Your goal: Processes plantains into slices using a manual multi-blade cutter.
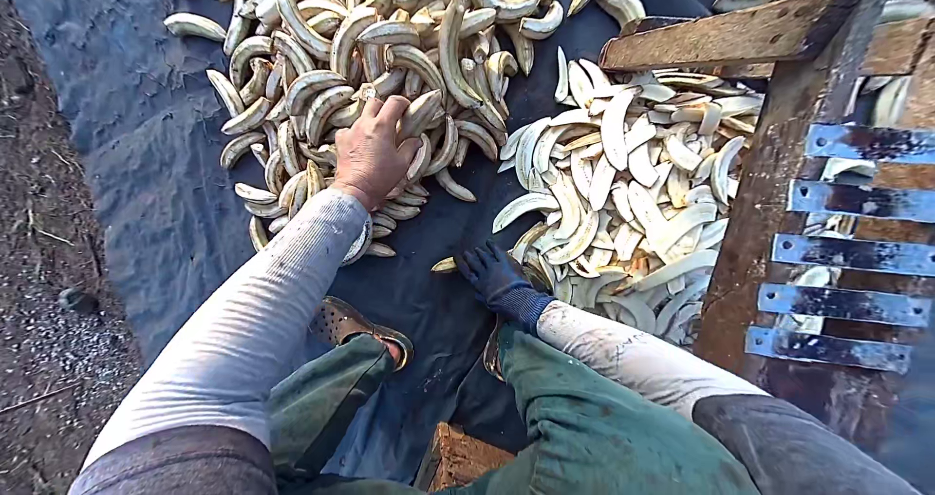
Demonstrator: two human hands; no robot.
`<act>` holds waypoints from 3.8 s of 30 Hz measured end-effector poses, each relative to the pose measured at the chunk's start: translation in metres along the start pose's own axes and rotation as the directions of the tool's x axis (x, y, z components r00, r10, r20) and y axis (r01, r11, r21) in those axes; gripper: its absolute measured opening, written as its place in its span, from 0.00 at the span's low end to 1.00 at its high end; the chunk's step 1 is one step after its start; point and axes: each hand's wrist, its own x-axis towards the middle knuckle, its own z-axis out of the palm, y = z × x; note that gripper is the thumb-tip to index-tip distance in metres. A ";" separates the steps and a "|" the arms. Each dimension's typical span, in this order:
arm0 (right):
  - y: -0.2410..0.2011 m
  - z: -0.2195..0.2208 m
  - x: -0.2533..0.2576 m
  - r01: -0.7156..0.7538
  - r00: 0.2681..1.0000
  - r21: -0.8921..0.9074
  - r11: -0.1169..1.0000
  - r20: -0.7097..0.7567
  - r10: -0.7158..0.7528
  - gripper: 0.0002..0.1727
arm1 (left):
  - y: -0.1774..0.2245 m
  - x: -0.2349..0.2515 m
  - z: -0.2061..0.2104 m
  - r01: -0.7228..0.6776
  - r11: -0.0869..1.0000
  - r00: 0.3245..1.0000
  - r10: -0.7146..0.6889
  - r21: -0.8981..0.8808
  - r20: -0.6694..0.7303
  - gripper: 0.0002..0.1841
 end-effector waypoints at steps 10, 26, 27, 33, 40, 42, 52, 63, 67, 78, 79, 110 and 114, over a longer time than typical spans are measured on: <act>0.007 -0.032 -0.007 -0.104 0.942 0.562 0.821 -0.209 0.262 0.41 | -0.012 -0.144 -0.122 -0.025 0.784 0.985 -0.085 -0.621 -0.147 0.20; 0.022 0.044 -0.360 -0.018 0.271 0.841 0.541 -0.517 0.812 0.36 | 0.013 -0.217 -0.139 0.020 0.683 0.940 -0.261 -0.731 -0.218 0.20; 0.025 0.063 -0.366 -0.148 0.285 0.790 0.594 -0.541 0.791 0.39 | 0.021 -0.215 -0.138 -0.008 0.687 0.948 -0.225 -0.726 -0.224 0.19; 0.010 0.131 -0.361 -0.452 0.292 0.520 0.724 -0.681 0.671 0.44 | 0.071 -0.186 -0.071 0.025 0.504 0.954 -0.271 -0.864 -0.130 0.17; 0.047 0.099 -0.327 -0.456 0.192 0.504 0.734 -0.750 0.634 0.39 | 0.089 -0.161 0.019 0.145 0.375 0.957 -0.287 -0.915 0.034 0.18; 0.069 0.071 -0.314 -0.504 0.196 0.508 0.698 -0.720 0.666 0.39 | 0.088 -0.157 0.038 0.172 0.347 0.952 -0.300 -0.922 0.065 0.18; 0.165 -0.121 -0.231 -0.614 0.176 0.597 0.516 -0.534 0.827 0.34 | 0.077 -0.138 0.079 0.292 0.325 0.935 -0.293 -0.900 0.197 0.16; 0.225 -0.184 -0.211 -0.528 0.205 0.611 0.591 -0.583 0.786 0.30 | 0.069 -0.126 0.097 0.370 0.300 0.909 -0.313 -0.879 0.276 0.18; 0.153 -0.187 -0.215 -0.436 0.123 0.485 0.758 -0.802 0.584 0.35 | 0.083 -0.122 0.092 0.328 0.236 0.915 -0.321 -0.915 0.246 0.19; 0.014 -0.045 -0.232 -0.143 0.446 0.333 0.932 -0.819 0.361 0.42 | 0.080 -0.149 0.079 0.347 0.334 0.937 -0.100 -0.876 0.333 0.28; 0.019 -0.031 -0.252 -0.187 0.383 0.410 0.893 -0.806 0.451 0.43 | 0.047 -0.144 0.093 0.315 0.483 0.949 -0.182 -0.817 0.258 0.25; 0.152 -0.084 -0.239 -0.610 0.086 0.614 0.501 -0.577 0.812 0.40 | -0.097 -0.126 0.108 0.358 0.882 0.913 -0.400 0.307 0.083 0.27; 0.180 -0.130 -0.218 -0.575 0.098 0.633 0.519 -0.576 0.811 0.40 | -0.101 -0.132 0.101 0.353 0.899 0.922 -0.382 0.261 0.070 0.26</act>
